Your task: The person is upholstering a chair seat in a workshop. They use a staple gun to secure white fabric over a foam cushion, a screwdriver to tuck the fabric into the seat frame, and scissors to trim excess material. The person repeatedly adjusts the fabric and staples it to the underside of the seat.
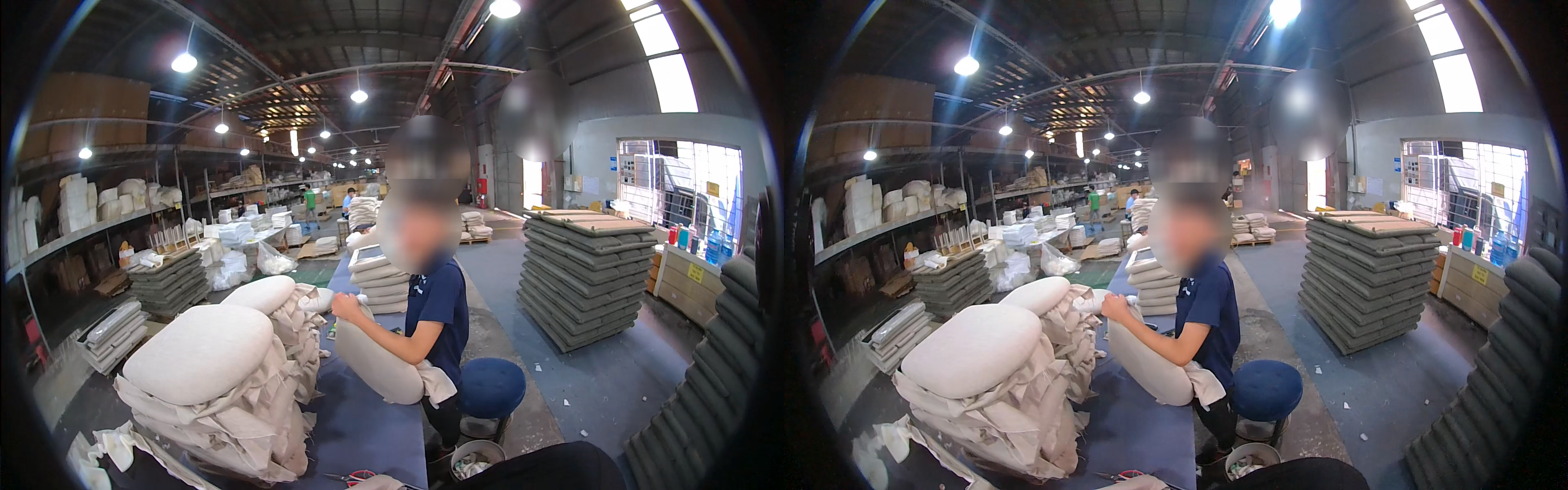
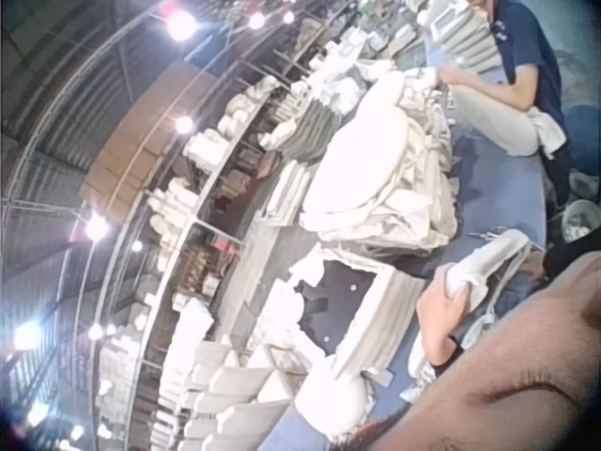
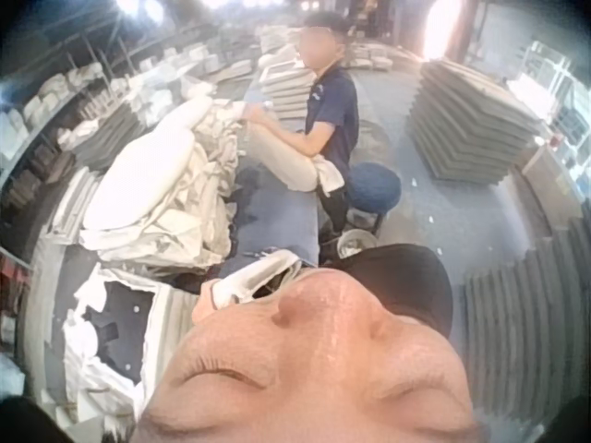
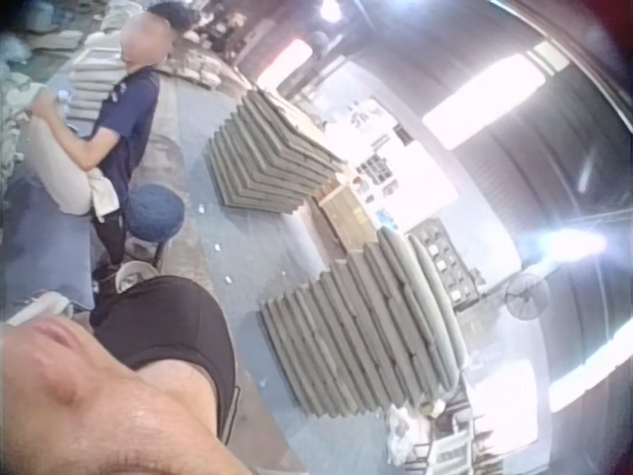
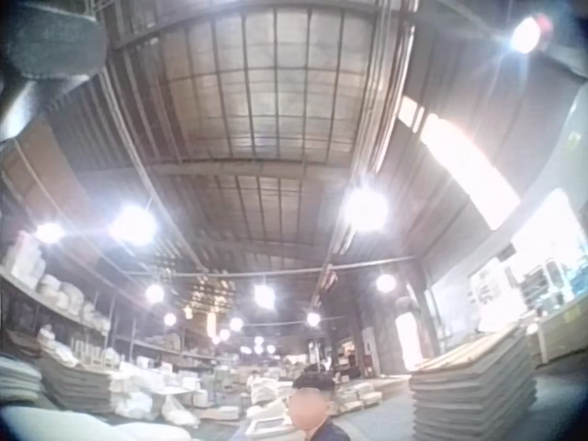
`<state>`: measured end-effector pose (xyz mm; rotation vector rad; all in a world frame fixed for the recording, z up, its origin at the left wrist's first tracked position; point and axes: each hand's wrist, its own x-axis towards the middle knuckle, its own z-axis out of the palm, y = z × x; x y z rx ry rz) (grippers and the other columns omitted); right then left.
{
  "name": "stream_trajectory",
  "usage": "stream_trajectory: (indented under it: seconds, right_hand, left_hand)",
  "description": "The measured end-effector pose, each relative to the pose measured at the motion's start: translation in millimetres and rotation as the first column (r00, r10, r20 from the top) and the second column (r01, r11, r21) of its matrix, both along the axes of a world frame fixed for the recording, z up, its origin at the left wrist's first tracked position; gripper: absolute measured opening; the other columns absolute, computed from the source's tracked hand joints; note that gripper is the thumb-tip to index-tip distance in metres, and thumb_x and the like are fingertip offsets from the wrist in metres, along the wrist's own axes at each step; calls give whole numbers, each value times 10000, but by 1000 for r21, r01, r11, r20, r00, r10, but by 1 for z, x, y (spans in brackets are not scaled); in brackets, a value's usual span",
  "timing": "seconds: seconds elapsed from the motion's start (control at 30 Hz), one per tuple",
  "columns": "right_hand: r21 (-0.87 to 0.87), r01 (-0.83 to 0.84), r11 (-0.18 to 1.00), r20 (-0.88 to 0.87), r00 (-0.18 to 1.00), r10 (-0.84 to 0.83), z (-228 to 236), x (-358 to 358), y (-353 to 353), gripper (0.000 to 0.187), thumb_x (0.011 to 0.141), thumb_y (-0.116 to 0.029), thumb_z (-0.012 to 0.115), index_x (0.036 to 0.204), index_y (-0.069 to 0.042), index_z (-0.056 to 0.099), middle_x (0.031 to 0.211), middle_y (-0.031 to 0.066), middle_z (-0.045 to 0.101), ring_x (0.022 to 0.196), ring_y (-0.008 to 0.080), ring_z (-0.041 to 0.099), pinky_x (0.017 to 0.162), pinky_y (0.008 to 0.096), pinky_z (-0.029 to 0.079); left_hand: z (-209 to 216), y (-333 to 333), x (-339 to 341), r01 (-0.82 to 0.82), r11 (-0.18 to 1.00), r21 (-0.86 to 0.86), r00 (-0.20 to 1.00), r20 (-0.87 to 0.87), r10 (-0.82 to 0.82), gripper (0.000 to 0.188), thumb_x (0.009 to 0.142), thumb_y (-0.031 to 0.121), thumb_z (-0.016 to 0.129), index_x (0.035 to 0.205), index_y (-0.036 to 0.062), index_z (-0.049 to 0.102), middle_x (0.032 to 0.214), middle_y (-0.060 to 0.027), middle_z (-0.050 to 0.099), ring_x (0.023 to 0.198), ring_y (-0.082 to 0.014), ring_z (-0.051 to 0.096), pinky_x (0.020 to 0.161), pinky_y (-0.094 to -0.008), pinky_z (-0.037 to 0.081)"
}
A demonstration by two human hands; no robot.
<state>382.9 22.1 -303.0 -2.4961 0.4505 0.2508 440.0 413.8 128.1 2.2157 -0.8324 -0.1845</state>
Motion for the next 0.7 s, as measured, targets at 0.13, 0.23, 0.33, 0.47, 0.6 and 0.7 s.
stream_trajectory:
  seconds: [0.13,0.23,0.33,0.47,0.6,0.7]
  right_hand:
    - [44,-76,996,18,997,75,-33,3,20,563,894,-137,582,1443,-17,588,1493,246,610,1372,433,607,1125,534,524]
    - [20,-215,976,98,972,213,-80,-8,14,559,894,-138,581,1439,-14,591,1504,245,606,1380,431,605,1128,535,524]
    - [-50,-108,993,13,994,109,-28,-13,43,601,839,-163,665,1406,-29,521,1237,313,674,1192,476,674,996,562,553]
    - [120,191,974,-101,979,-179,-31,24,36,763,798,-231,714,1410,36,345,1074,299,723,1041,518,720,915,592,577]
    - [666,438,604,-264,896,-358,-13,32,18,495,873,-249,855,1219,-24,581,835,68,688,702,209,680,642,380,574]
    - [815,334,474,-192,927,-322,74,35,55,192,994,-119,773,1125,-41,656,793,-7,634,612,92,561,533,296,438]
  left_hand:
    - [6,12,-13,-35,999,-12,999,-3,35,496,865,284,795,1339,194,677,1077,-244,767,1052,-478,740,911,-551,573]
    - [9,28,-17,-86,994,-71,993,-85,80,505,839,177,732,1340,126,682,1101,-253,758,1085,-464,732,963,-512,561]
    - [13,30,-29,-215,970,-109,976,-68,209,522,808,104,667,1328,62,685,1150,-264,744,1129,-452,715,1023,-481,534]
    - [-9,52,-42,-416,901,-122,906,26,422,621,856,267,675,1411,-9,634,1287,-295,683,1232,-431,650,1092,-485,487]
    - [-18,63,-25,-519,826,-221,851,-50,522,613,718,114,519,1297,-54,632,1201,-173,676,1207,-279,624,1149,-377,430]
    - [-27,66,-14,-571,791,-218,805,42,592,568,760,164,648,1307,16,671,1177,-193,744,1114,-349,740,1016,-390,537]
